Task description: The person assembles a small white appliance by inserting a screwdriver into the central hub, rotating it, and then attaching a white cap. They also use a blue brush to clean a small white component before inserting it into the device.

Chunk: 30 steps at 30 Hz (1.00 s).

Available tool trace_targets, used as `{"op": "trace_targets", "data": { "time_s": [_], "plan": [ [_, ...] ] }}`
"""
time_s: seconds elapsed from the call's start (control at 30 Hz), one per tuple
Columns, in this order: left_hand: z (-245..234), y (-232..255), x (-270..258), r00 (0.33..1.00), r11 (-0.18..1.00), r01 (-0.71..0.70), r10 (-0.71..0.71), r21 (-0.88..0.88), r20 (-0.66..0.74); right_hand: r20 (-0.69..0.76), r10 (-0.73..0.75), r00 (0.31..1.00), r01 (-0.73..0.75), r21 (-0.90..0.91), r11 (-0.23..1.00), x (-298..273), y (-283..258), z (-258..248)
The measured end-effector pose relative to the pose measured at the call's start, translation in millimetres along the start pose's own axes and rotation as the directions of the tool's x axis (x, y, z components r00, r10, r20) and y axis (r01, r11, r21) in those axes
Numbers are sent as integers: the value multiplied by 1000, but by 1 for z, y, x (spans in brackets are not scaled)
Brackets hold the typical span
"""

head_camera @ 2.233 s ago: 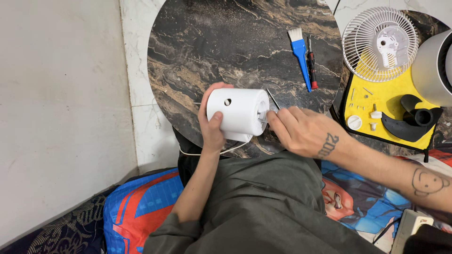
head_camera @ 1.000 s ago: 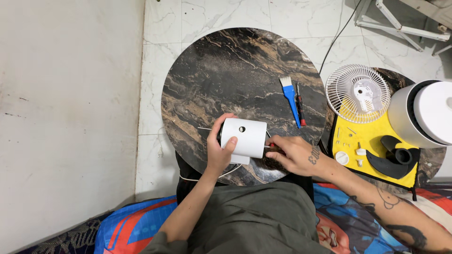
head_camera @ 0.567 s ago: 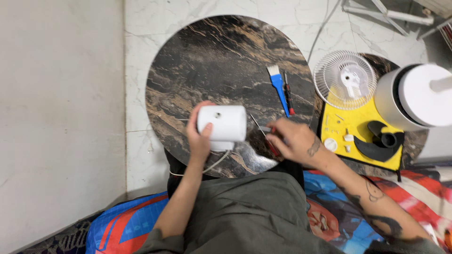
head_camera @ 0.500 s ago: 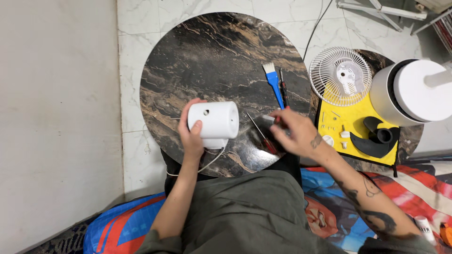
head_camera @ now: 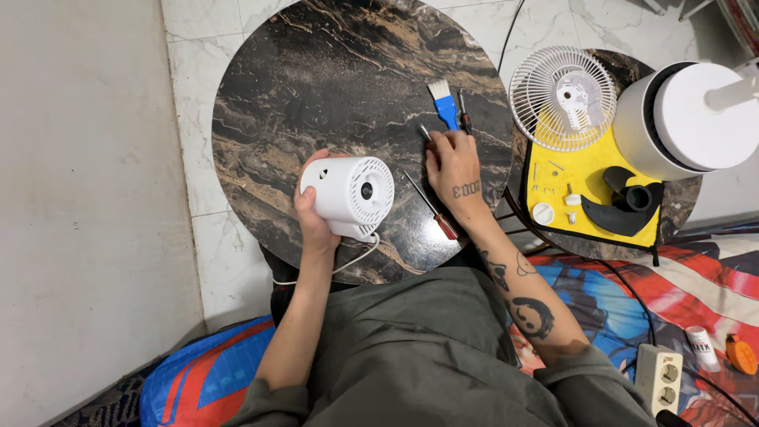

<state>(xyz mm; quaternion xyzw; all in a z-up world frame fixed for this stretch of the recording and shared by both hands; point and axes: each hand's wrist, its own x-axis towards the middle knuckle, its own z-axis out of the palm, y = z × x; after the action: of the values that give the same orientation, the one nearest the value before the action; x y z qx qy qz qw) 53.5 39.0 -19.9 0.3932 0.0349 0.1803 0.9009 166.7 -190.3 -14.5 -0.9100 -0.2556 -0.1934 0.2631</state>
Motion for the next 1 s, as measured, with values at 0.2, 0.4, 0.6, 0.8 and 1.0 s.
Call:
{"op": "trace_targets", "data": {
  "time_s": [0.2, 0.4, 0.6, 0.8, 1.0],
  "plan": [
    [-1, -5, 3, 994, 965, 102, -90, -240, 62, -11, -37, 999, 37, -62, 997, 1, -15, -18],
    [-1, -4, 6, 990, 954, 125, -104, -272, 89, 84, -27, 996, 18, 109, 994, -43, -52, -55],
    [1, -7, 6, 975, 911, 170, -99, -375, 201, 199, 28, 980, -47, 91, 995, -70, -50, -47],
    [5, -3, 3, 964, 905, 197, -107, -378, 245, 66, -45, 997, 46, -4, 999, -42, -33, -24],
    [8, -5, 0, 964, 882, 245, -178, -403, 198, -61, -41, 997, 36, -88, 995, -23, -18, -13]
  ]
}}
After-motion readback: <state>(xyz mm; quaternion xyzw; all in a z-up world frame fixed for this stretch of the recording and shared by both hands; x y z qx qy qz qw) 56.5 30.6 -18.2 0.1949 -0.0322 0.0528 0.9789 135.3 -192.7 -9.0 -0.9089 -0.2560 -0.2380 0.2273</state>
